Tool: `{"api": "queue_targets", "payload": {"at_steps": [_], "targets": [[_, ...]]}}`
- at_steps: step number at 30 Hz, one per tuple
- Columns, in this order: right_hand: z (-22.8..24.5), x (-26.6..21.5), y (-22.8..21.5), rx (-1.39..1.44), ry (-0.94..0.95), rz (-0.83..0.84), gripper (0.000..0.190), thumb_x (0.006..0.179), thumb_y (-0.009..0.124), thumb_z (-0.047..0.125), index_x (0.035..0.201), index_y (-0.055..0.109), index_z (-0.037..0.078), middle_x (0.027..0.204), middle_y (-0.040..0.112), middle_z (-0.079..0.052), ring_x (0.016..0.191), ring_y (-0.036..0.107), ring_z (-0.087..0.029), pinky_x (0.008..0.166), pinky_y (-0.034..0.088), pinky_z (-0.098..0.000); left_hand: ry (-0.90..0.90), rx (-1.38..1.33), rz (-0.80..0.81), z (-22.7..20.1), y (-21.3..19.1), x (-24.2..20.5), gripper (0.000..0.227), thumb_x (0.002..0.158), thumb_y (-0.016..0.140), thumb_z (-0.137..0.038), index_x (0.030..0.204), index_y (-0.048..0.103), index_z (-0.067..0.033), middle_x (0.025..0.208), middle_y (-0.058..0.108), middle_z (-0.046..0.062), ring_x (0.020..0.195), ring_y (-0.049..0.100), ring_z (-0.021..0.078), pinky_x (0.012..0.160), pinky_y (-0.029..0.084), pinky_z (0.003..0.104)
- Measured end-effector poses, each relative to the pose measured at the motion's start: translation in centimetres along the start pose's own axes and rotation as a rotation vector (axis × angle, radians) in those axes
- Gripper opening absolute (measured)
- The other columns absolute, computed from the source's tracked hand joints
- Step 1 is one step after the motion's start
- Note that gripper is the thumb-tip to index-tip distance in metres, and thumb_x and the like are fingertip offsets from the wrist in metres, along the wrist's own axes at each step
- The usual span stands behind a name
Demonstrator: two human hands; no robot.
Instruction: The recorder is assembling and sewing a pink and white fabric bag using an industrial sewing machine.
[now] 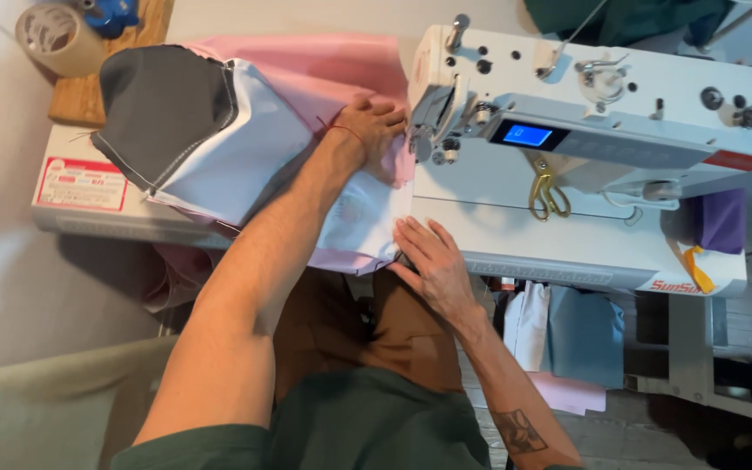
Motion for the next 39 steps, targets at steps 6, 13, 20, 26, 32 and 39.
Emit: {"api": "queue_targets", "payload": {"at_steps": [6,13,20,26,32,39], "targets": [[0.7,-0.5,0.4,0.021,0.021,-0.019,0.055,0.084,0.082,0.022,0.132,0.065,0.001,0.143,0.062,-0.012,0.139,0.054,-0.027,0.119,0.037,-0.0476,0.06,-0.189,-0.026,0.9,1.8,0.8,0.125,0.06,0.07,-0.088,0.158,0.032,-0.02,0.165,0.03,0.005,0.151,0.025,0.025,0.123,0.015,0.048],[0.9,0.4,0.5,0.015,0.046,-0.048,0.055,0.083,0.083,0.021,0.132,0.066,0.002,0.143,0.063,-0.011,0.139,0.054,-0.026,0.12,0.036,-0.0481,0.098,-0.159,-0.214,1.5,2.8,1.1,0.136,0.045,0.077,-0.091,0.152,0.043,-0.0142,0.158,0.041,0.008,0.146,0.034,0.0272,0.12,0.022,0.047],[0.7,0.6,1.1,-0.016,0.095,-0.057,0.054,0.081,0.085,0.022,0.129,0.067,0.004,0.142,0.064,-0.008,0.139,0.055,-0.022,0.121,0.034,-0.0499,0.034,-0.104,-0.132,0.9,0.4,0.6,0.144,0.038,0.078,-0.093,0.153,0.045,-0.0132,0.156,0.046,0.007,0.147,0.038,0.0275,0.118,0.029,0.047],[0.1,1.2,1.7,-0.014,0.107,-0.036,0.061,0.08,0.086,0.027,0.132,0.067,0.002,0.144,0.062,-0.009,0.141,0.052,-0.022,0.122,0.032,-0.0504,0.033,-0.087,-0.088,1.9,0.8,1.9,0.146,0.037,0.078,-0.095,0.153,0.04,-0.0146,0.158,0.039,0.007,0.148,0.032,0.027,0.117,0.025,0.049],[-0.3,1.6,1.8,-0.005,0.12,-0.032,0.065,0.08,0.086,0.033,0.134,0.065,0.002,0.146,0.061,-0.008,0.142,0.05,-0.022,0.123,0.031,-0.0505,0.071,-0.137,-0.095,2.6,0.1,2.1,0.14,0.04,0.08,-0.089,0.155,0.039,-0.0193,0.161,0.035,0.006,0.15,0.028,0.0276,0.119,0.02,0.05],[-0.9,2.6,1.5,-0.039,0.14,-0.032,0.077,0.079,0.085,0.046,0.137,0.063,0.001,0.148,0.059,-0.008,0.143,0.049,-0.022,0.124,0.028,-0.053,0.045,-0.116,-0.055,3.7,0.2,4.2,0.149,0.039,0.079,-0.093,0.158,0.033,-0.0178,0.164,0.03,0.006,0.152,0.026,0.0266,0.121,0.018,0.048]]}}
Point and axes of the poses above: each hand's wrist, its own x-axis towards the middle knuckle, its own y-axis out of the palm, z = x × y, the point moved 1 cm from there along x, towards the middle knuckle
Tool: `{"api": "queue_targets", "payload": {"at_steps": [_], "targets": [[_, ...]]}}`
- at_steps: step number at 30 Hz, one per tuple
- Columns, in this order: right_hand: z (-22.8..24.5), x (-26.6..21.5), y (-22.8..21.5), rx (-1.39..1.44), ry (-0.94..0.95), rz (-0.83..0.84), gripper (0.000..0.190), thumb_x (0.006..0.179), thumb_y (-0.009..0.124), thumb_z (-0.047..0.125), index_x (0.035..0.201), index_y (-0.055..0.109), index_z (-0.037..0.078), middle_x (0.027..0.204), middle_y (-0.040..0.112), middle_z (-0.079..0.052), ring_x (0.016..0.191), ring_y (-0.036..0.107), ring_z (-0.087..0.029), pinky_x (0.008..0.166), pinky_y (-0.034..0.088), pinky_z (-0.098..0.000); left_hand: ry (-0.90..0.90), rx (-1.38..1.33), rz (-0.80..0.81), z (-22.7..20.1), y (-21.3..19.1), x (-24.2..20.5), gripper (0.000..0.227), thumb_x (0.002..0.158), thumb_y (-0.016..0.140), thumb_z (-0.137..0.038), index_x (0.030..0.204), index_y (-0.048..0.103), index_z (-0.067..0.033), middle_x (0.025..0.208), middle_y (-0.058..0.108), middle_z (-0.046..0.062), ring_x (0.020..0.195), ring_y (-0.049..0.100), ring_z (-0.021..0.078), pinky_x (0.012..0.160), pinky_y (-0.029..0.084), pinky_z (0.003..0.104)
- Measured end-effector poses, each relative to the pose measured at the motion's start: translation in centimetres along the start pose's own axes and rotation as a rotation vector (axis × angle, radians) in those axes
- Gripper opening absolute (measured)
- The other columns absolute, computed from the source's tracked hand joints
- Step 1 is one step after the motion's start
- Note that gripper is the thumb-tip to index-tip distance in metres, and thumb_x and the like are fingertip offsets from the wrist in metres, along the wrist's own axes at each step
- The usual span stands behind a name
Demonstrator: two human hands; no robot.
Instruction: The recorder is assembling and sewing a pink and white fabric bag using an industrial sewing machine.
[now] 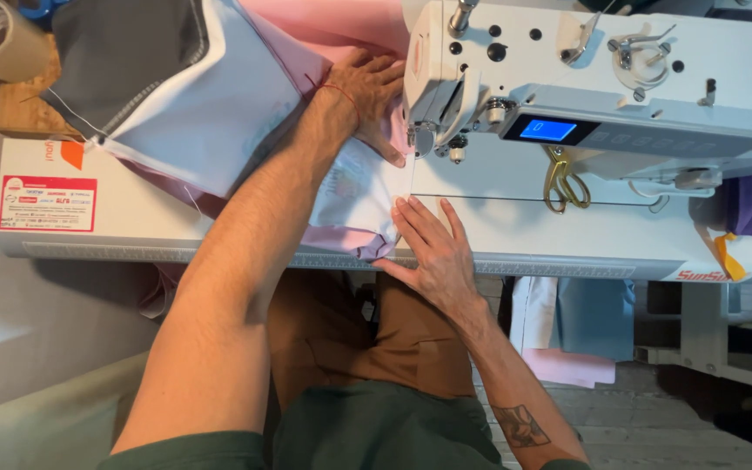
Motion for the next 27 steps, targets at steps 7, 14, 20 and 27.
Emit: {"api": "queue_targets", "payload": {"at_steps": [7,14,20,27], "targets": [[0.2,0.1,0.5,-0.072,0.016,0.007,0.082,0.082,0.079,0.058,0.141,0.06,0.003,0.151,0.057,-0.006,0.143,0.049,-0.021,0.124,0.028,-0.0526,-0.019,0.018,0.033,0.5,0.0,1.0,0.16,0.03,0.076,-0.097,0.161,0.028,-0.0209,0.166,0.03,0.005,0.152,0.025,0.0244,0.122,0.02,0.045],[0.2,0.3,0.4,-0.148,0.002,-0.003,0.083,0.085,0.075,0.062,0.143,0.06,0.005,0.152,0.055,-0.005,0.144,0.045,-0.027,0.123,0.028,-0.0524,0.075,0.267,0.037,-1.9,1.7,0.2,0.109,0.066,0.07,-0.085,0.154,0.041,-0.0294,0.165,0.034,0.004,0.158,0.019,0.0228,0.131,0.008,0.05],[-0.1,0.2,0.5,-0.148,-0.006,-0.015,0.081,0.084,0.076,0.061,0.141,0.061,0.005,0.151,0.055,-0.007,0.144,0.045,-0.028,0.123,0.029,-0.0529,0.17,-0.152,-0.164,-1.9,4.5,-2.5,0.099,0.083,0.059,-0.076,0.153,0.043,-0.0072,0.165,0.032,0.013,0.155,0.021,0.0271,0.122,0.016,0.052],[0.2,0.6,-0.3,-0.096,-0.005,-0.045,0.078,0.084,0.077,0.059,0.138,0.063,0.005,0.149,0.057,-0.007,0.143,0.047,-0.027,0.122,0.03,-0.053,0.14,-0.061,-0.204,-2.0,4.3,-2.6,0.113,0.081,0.05,-0.088,0.154,0.039,-0.0032,0.163,0.032,0.017,0.153,0.021,0.0298,0.122,0.018,0.053]]}}
Point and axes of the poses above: each hand's wrist, its own x-axis towards the middle knuckle, its own y-axis out of the palm, z = x × y, the point moved 1 cm from there along x, towards the middle knuckle
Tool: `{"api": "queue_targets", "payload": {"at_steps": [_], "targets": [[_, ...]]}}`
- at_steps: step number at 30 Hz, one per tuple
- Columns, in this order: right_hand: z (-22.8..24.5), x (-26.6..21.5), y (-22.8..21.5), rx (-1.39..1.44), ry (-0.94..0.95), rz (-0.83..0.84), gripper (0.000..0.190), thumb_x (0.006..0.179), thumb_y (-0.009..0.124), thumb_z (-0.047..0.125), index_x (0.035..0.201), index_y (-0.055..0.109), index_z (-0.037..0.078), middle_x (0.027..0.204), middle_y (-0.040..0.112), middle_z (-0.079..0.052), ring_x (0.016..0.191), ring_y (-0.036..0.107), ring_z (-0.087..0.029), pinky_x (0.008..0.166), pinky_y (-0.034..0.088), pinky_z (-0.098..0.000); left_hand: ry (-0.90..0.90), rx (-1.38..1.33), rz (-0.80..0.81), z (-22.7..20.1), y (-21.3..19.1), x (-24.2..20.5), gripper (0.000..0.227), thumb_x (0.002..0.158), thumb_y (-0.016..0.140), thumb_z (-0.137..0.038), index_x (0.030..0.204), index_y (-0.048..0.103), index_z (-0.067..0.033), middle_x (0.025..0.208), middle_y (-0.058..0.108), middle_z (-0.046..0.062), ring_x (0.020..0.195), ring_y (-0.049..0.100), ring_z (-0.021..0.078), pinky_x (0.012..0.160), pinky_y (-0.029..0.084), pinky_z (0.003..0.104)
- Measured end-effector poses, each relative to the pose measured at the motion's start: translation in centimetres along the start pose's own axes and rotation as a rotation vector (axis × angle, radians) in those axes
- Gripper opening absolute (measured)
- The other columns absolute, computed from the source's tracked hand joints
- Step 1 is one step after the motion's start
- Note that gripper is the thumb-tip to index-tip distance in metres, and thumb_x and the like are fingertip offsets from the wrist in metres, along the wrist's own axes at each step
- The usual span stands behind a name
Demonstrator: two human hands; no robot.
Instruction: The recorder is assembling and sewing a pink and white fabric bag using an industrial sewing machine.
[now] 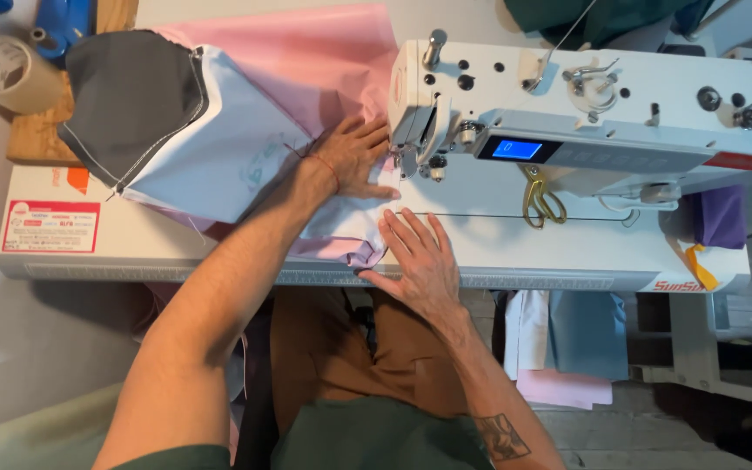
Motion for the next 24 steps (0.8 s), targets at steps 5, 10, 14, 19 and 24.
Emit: {"api": "queue_targets", "payload": {"at_steps": [5,10,14,19,24], "targets": [[-2.0,0.8,-0.7,0.12,0.016,0.031,0.068,0.084,0.077,0.053,0.133,0.067,0.007,0.145,0.06,-0.007,0.136,0.052,-0.028,0.116,0.035,-0.052,-0.043,0.008,0.059,-0.4,0.1,-0.5,0.112,0.08,0.054,-0.088,0.153,0.04,-0.0037,0.164,0.034,0.016,0.156,0.022,0.0283,0.123,0.019,0.053],[-5.1,3.9,-0.5,0.235,0.075,0.005,0.047,0.096,0.072,0.036,0.133,0.069,0.007,0.141,0.062,-0.008,0.119,0.056,-0.031,0.105,0.045,-0.0443,-0.018,-0.024,-0.036,-0.6,-0.4,-0.3,0.105,0.076,0.068,-0.075,0.153,0.042,-0.0083,0.161,0.037,0.016,0.152,0.026,0.0272,0.12,0.022,0.055],[-5.8,4.1,0.6,0.159,0.026,0.005,0.045,0.095,0.073,0.035,0.129,0.069,0.006,0.139,0.063,-0.008,0.115,0.057,-0.032,0.102,0.045,-0.0445,-0.027,-0.039,-0.097,-0.8,-0.7,-0.3,0.105,0.074,0.069,-0.072,0.151,0.043,-0.0068,0.161,0.039,0.014,0.152,0.028,0.0268,0.12,0.024,0.054],[-5.3,3.9,0.5,0.131,0.052,0.05,0.049,0.095,0.072,0.036,0.13,0.068,0.003,0.147,0.059,-0.006,0.111,0.056,-0.033,0.1,0.046,-0.0443,0.008,-0.102,-0.129,-0.8,-1.2,-0.5,0.108,0.075,0.069,-0.076,0.152,0.043,-0.004,0.159,0.039,0.016,0.15,0.028,0.0298,0.12,0.023,0.056],[-5.6,4.2,0.9,0.108,0.061,0.056,0.05,0.095,0.07,0.039,0.129,0.066,0.003,0.15,0.056,-0.006,0.113,0.057,-0.033,0.097,0.045,-0.046,-0.019,-0.072,-0.105,-0.6,-0.2,-0.4,0.108,0.075,0.067,-0.076,0.153,0.042,-0.0051,0.16,0.037,0.016,0.151,0.027,0.0284,0.119,0.023,0.056]]}}
Point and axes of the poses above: each hand's wrist, its own x-axis towards the middle knuckle, its own y-axis out of the palm, z = x × y, the point moved 1 cm from there along x, towards the middle knuckle
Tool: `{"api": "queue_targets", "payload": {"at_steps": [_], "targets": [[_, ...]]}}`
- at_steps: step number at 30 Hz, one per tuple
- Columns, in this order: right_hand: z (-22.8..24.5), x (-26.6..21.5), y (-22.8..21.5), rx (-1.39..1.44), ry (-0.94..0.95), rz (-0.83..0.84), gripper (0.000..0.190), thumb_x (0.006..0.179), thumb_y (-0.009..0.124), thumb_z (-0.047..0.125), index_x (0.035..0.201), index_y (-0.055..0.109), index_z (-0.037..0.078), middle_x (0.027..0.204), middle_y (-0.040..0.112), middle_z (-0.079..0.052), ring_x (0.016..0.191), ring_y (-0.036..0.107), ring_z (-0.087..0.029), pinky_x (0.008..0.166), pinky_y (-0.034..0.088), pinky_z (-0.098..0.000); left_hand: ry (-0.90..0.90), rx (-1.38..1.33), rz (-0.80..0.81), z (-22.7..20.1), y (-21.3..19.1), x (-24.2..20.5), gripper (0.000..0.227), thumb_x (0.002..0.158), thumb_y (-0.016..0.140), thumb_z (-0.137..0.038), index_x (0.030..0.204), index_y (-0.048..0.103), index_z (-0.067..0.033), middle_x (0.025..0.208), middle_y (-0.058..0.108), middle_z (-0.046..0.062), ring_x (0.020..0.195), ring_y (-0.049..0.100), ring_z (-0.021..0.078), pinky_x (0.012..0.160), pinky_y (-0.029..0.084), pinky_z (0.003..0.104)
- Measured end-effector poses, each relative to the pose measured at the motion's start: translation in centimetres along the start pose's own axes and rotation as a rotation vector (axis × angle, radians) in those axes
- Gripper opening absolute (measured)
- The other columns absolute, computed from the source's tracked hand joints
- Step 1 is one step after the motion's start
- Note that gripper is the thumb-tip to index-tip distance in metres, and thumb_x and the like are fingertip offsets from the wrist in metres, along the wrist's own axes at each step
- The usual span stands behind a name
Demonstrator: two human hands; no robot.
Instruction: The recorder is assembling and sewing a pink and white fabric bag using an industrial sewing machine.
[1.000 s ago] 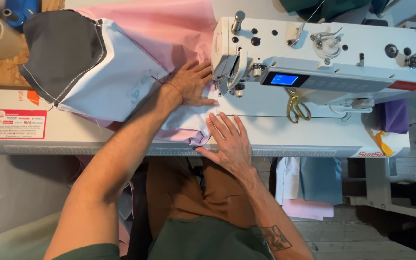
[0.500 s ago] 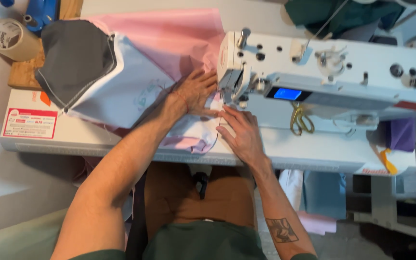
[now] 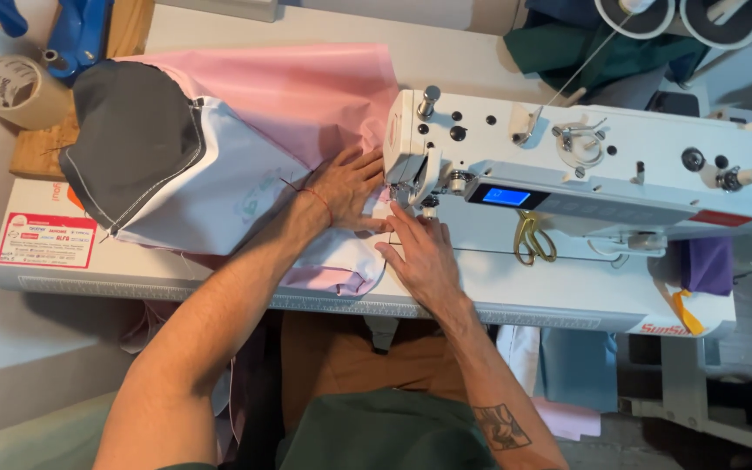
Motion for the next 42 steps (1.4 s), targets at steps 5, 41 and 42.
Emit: {"api": "queue_targets", "payload": {"at_steps": [5,41,42], "targets": [[0.7,0.1,0.3,-0.042,0.027,0.057,0.053,0.095,0.067,0.044,0.13,0.065,0.004,0.152,0.054,-0.005,0.113,0.057,-0.034,0.096,0.044,-0.0481,0.002,-0.014,0.001,-0.1,0.1,-0.2,0.106,0.078,0.065,-0.076,0.152,0.042,-0.0042,0.162,0.036,0.015,0.152,0.027,0.0287,0.12,0.022,0.056],[5.8,-4.0,0.3,-0.167,0.012,-0.029,0.048,0.103,0.06,0.039,0.138,0.063,0.006,0.152,0.055,-0.008,0.098,0.056,-0.024,0.085,0.041,-0.0393,-0.079,0.14,0.226,-0.5,0.0,0.1,0.114,0.076,0.053,-0.085,0.154,0.038,-0.0023,0.166,0.027,0.014,0.156,0.018,0.0238,0.124,0.014,0.05],[5.8,-4.3,0.2,-0.167,0.011,-0.026,0.047,0.102,0.061,0.039,0.138,0.064,0.008,0.15,0.057,-0.006,0.096,0.056,-0.024,0.085,0.04,-0.0393,-0.075,0.126,0.225,-0.5,0.1,0.1,0.116,0.077,0.053,-0.087,0.154,0.037,-0.0013,0.166,0.027,0.014,0.156,0.017,0.0245,0.124,0.013,0.049]]}}
Point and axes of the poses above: each hand's wrist, its own x-axis towards the middle knuckle, its own y-axis out of the palm, z = x × y, the point moved 1 cm from there along x, towards the middle knuckle
